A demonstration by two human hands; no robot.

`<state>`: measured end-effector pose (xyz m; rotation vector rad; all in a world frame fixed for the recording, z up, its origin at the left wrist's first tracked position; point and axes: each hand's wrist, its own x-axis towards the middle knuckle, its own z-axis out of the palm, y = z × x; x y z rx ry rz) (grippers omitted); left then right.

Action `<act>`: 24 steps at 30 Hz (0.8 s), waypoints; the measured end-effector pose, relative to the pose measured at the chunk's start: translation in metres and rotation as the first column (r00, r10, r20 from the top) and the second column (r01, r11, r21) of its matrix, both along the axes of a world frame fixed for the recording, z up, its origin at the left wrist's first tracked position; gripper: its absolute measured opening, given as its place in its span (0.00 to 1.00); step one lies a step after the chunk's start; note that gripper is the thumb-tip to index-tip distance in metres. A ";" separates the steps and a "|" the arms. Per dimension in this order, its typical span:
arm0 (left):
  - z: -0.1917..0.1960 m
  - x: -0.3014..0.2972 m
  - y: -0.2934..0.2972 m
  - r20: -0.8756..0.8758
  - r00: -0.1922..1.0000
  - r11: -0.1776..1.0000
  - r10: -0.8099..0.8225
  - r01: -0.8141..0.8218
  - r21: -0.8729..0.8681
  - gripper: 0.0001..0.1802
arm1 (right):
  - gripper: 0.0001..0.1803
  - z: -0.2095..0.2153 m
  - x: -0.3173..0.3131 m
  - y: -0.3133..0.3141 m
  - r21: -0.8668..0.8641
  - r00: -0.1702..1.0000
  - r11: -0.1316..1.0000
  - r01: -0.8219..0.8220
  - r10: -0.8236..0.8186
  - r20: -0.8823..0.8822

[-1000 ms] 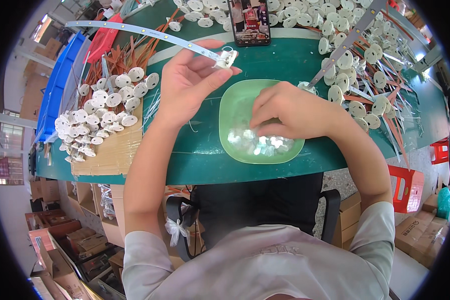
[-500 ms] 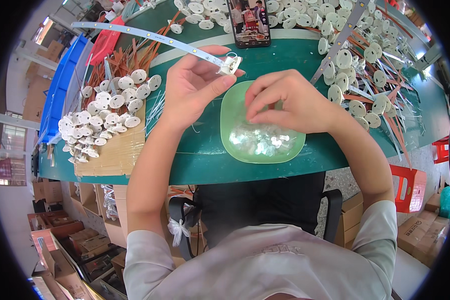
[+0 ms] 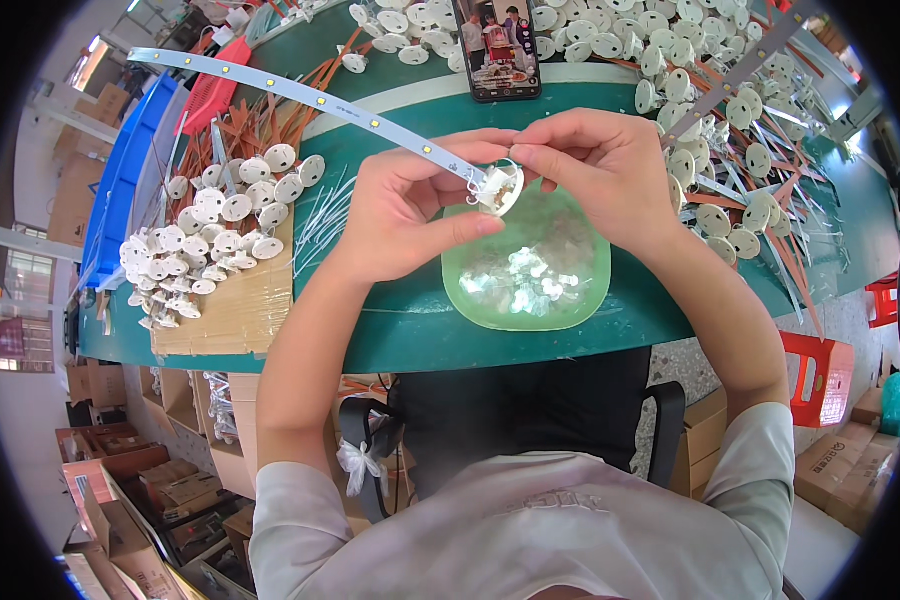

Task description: Attaching small white plastic components to an LED light strip at a manual assembly station.

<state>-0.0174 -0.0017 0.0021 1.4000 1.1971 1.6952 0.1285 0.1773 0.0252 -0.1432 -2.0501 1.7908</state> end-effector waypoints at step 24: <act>0.002 0.006 -0.001 -0.108 0.984 0.990 0.141 -0.137 0.044 0.29 | 0.07 -0.017 -0.001 -0.006 0.217 0.983 0.969 0.115 -0.079 -0.167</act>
